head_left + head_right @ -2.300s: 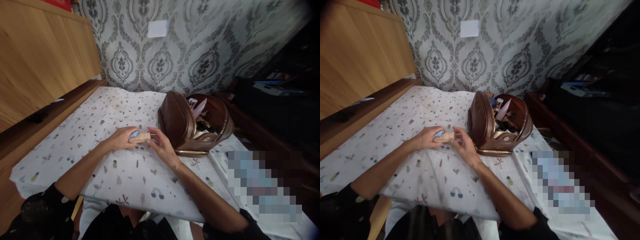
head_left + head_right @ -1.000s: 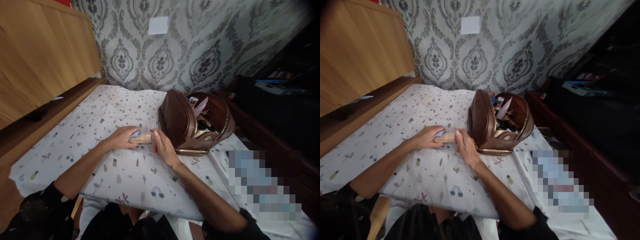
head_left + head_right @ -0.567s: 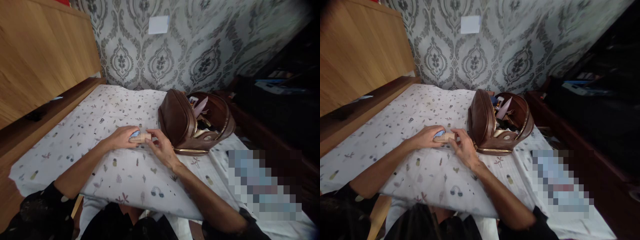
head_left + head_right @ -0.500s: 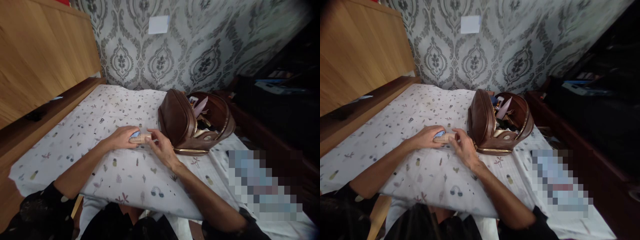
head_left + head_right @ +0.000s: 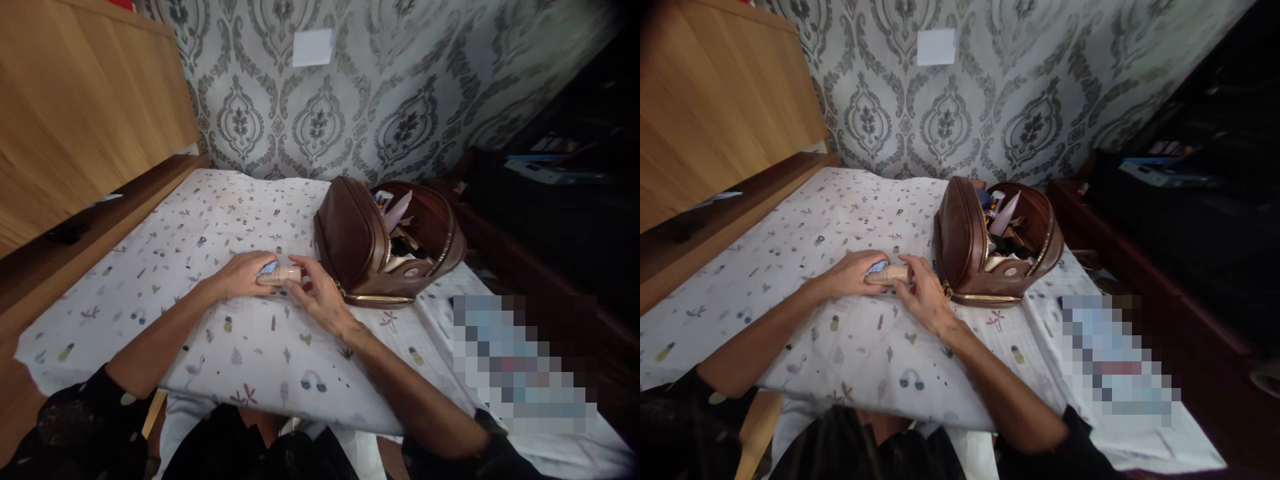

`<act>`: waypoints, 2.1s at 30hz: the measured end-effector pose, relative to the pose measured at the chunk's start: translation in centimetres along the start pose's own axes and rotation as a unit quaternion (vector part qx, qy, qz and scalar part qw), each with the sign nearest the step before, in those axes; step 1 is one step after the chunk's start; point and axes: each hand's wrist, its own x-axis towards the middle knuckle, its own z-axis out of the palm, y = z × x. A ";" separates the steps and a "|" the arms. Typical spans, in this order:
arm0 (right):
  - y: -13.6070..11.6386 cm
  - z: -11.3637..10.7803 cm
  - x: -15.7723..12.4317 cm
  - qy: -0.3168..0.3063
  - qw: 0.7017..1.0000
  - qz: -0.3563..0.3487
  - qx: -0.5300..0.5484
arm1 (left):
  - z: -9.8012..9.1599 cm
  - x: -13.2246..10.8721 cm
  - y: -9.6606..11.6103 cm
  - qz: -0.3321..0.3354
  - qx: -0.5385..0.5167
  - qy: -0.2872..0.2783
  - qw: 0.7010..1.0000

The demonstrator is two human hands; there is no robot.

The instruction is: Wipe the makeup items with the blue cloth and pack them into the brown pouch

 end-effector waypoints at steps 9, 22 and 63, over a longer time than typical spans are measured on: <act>0.1 -0.3 -0.1 -0.053 0.994 0.091 0.022 | 0.2 -0.1 -0.2 0.001 0.024 -0.004 1.000; 0.1 -0.2 -0.2 -0.021 1.000 -0.008 -0.021 | -0.1 0.0 0.1 -0.002 0.018 -0.014 1.000; -0.6 0.9 -0.2 -0.137 0.947 0.066 0.282 | -0.5 -0.1 4.9 -0.094 -0.612 0.250 0.744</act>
